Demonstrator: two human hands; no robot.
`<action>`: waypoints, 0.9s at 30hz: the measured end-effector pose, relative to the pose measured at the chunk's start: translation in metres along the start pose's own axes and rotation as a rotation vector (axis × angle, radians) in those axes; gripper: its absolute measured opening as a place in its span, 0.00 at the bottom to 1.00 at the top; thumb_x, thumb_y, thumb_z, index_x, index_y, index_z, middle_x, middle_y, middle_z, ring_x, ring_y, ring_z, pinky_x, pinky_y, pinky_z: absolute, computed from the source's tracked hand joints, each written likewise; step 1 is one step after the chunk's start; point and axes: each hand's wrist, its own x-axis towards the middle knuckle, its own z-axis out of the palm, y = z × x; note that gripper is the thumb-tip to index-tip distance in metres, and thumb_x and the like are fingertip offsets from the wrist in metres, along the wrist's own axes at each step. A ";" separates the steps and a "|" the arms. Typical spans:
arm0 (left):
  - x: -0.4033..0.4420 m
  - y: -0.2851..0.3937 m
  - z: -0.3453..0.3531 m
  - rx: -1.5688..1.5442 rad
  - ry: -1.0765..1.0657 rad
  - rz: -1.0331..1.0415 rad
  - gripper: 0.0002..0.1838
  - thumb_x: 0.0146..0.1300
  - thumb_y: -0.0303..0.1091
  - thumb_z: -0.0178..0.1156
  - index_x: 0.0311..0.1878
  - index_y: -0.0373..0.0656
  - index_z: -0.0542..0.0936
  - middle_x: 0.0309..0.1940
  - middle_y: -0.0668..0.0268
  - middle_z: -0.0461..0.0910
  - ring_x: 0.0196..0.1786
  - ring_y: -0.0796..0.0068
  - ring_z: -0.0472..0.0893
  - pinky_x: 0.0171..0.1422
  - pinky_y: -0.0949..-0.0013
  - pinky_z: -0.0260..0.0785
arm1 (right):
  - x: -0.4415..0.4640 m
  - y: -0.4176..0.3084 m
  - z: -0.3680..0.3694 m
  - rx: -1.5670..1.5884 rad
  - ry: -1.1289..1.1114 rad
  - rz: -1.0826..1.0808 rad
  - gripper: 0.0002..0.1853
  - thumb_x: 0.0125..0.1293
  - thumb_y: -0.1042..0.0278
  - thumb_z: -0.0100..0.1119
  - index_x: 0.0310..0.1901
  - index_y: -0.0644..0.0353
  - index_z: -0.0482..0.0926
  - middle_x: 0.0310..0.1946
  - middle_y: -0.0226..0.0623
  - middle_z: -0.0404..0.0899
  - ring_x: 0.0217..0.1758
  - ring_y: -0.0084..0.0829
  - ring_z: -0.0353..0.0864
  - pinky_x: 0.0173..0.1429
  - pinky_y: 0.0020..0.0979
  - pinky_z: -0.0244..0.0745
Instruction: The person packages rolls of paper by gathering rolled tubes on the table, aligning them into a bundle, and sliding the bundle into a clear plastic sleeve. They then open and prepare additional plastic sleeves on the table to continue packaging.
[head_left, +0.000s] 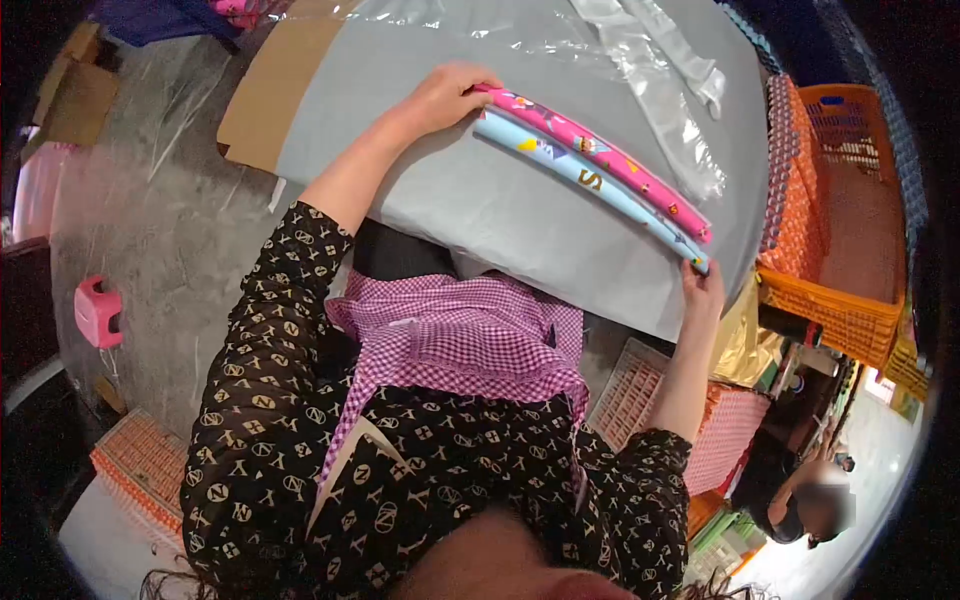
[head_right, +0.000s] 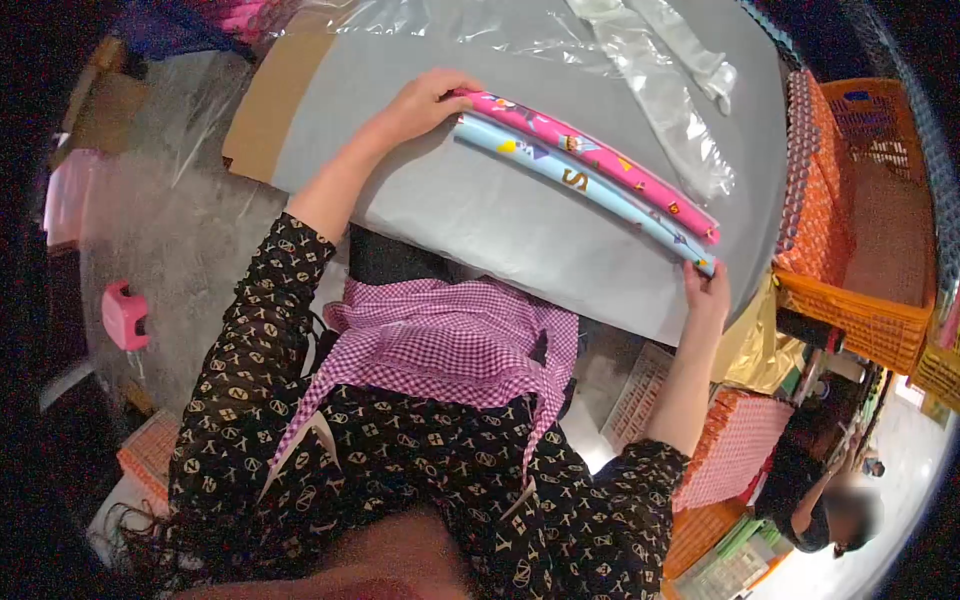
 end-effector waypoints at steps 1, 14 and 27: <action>-0.002 0.004 -0.003 0.060 0.001 0.019 0.12 0.64 0.31 0.57 0.49 0.41 0.80 0.41 0.61 0.81 0.46 0.67 0.78 0.53 0.67 0.69 | 0.002 -0.004 0.005 0.014 -0.049 0.088 0.13 0.71 0.64 0.52 0.45 0.67 0.74 0.44 0.49 0.78 0.45 0.48 0.79 0.45 0.45 0.84; 0.002 -0.002 -0.014 -0.052 -0.218 -0.028 0.17 0.64 0.34 0.59 0.54 0.38 0.78 0.47 0.59 0.79 0.51 0.68 0.77 0.57 0.67 0.70 | 0.011 -0.010 0.050 -0.158 0.051 0.131 0.13 0.71 0.60 0.54 0.51 0.56 0.77 0.46 0.42 0.79 0.46 0.47 0.79 0.43 0.39 0.86; -0.004 0.013 -0.018 0.063 -0.215 0.055 0.27 0.51 0.33 0.69 0.56 0.39 0.75 0.47 0.59 0.78 0.48 0.66 0.78 0.55 0.67 0.71 | 0.007 -0.008 0.049 -0.521 -0.085 0.098 0.23 0.69 0.42 0.51 0.41 0.59 0.73 0.22 0.36 0.73 0.21 0.31 0.75 0.18 0.34 0.76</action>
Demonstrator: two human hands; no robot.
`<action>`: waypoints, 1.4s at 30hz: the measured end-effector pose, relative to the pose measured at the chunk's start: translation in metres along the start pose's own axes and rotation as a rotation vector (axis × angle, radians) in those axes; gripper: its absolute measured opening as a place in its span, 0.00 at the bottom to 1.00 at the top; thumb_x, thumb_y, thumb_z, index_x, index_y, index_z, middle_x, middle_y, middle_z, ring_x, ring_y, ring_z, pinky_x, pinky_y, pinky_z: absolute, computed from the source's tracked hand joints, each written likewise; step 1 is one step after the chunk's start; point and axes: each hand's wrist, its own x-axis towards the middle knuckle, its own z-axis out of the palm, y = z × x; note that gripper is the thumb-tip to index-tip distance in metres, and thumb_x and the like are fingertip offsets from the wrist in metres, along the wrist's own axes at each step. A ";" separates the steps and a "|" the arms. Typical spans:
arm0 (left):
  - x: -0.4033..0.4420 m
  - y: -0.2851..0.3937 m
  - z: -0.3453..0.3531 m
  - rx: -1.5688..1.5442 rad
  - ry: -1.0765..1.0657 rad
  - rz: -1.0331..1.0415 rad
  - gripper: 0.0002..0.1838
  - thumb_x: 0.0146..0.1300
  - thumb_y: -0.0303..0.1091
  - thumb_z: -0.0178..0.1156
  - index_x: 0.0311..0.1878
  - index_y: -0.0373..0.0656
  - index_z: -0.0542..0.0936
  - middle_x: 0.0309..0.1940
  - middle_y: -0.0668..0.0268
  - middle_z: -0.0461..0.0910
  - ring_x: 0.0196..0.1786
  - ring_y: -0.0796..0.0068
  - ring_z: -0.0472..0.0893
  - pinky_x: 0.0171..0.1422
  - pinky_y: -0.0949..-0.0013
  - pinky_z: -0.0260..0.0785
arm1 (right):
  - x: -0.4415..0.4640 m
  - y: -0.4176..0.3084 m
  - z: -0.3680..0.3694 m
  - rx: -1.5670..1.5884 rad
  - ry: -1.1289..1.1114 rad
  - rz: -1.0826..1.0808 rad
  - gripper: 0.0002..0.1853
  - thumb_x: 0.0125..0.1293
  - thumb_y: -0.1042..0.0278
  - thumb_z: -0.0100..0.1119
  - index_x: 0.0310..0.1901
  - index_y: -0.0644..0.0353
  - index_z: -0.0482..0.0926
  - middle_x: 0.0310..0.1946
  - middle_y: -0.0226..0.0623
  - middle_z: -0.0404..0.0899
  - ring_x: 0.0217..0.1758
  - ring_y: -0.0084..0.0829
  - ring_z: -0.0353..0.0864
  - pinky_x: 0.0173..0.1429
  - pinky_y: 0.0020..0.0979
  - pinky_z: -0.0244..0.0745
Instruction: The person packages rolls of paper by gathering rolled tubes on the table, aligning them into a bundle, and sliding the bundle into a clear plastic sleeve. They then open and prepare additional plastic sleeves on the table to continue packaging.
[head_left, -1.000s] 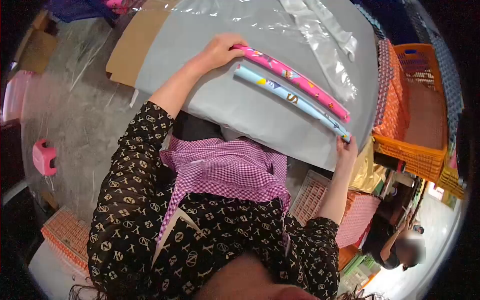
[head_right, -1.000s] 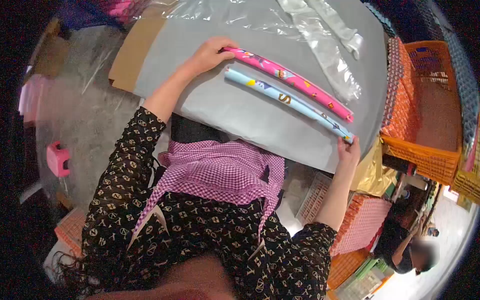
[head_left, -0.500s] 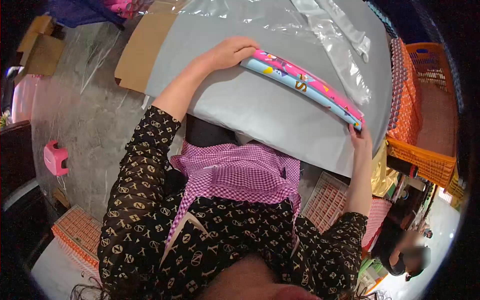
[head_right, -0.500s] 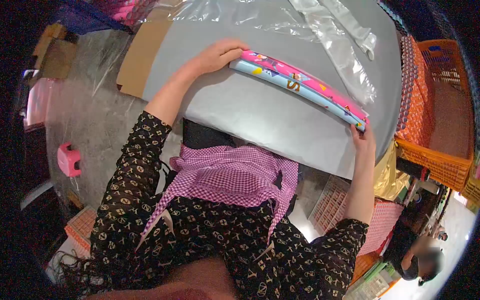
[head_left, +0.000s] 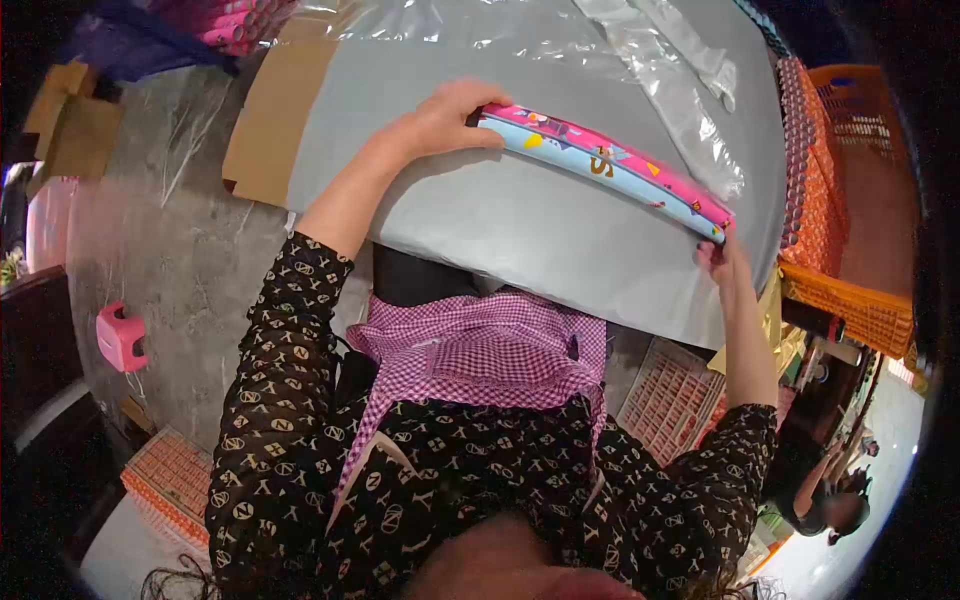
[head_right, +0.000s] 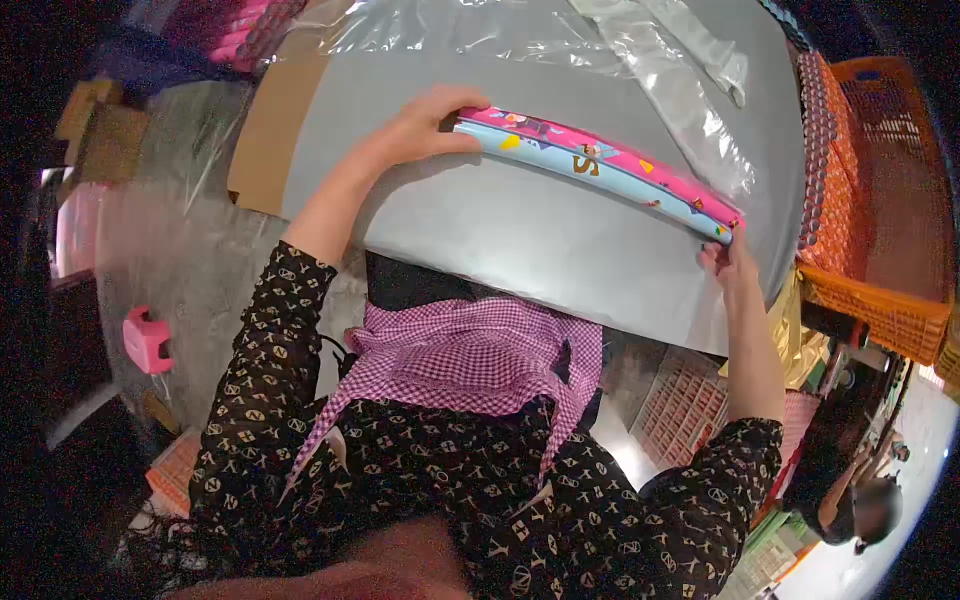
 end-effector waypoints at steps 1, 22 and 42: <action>0.000 -0.001 0.000 -0.031 -0.032 -0.036 0.26 0.52 0.32 0.69 0.56 0.39 0.75 0.47 0.59 0.78 0.49 0.66 0.77 0.56 0.66 0.70 | -0.001 0.001 0.000 0.008 0.010 0.002 0.23 0.69 0.42 0.51 0.41 0.59 0.73 0.22 0.36 0.73 0.21 0.31 0.75 0.18 0.34 0.76; -0.009 -0.014 0.015 -0.123 0.122 -0.064 0.26 0.47 0.28 0.70 0.52 0.39 0.75 0.51 0.58 0.76 0.51 0.65 0.77 0.57 0.64 0.70 | -0.017 -0.056 -0.078 -0.010 0.084 -0.080 0.25 0.68 0.40 0.50 0.29 0.57 0.72 0.17 0.30 0.69 0.16 0.29 0.69 0.19 0.32 0.68; -0.017 0.002 0.003 0.113 -0.001 -0.144 0.32 0.54 0.46 0.68 0.59 0.41 0.71 0.56 0.53 0.72 0.56 0.59 0.71 0.61 0.58 0.64 | 0.204 -0.301 -0.045 -1.163 0.821 -0.942 0.26 0.59 0.69 0.53 0.62 0.54 0.70 0.56 0.52 0.76 0.61 0.49 0.74 0.62 0.46 0.69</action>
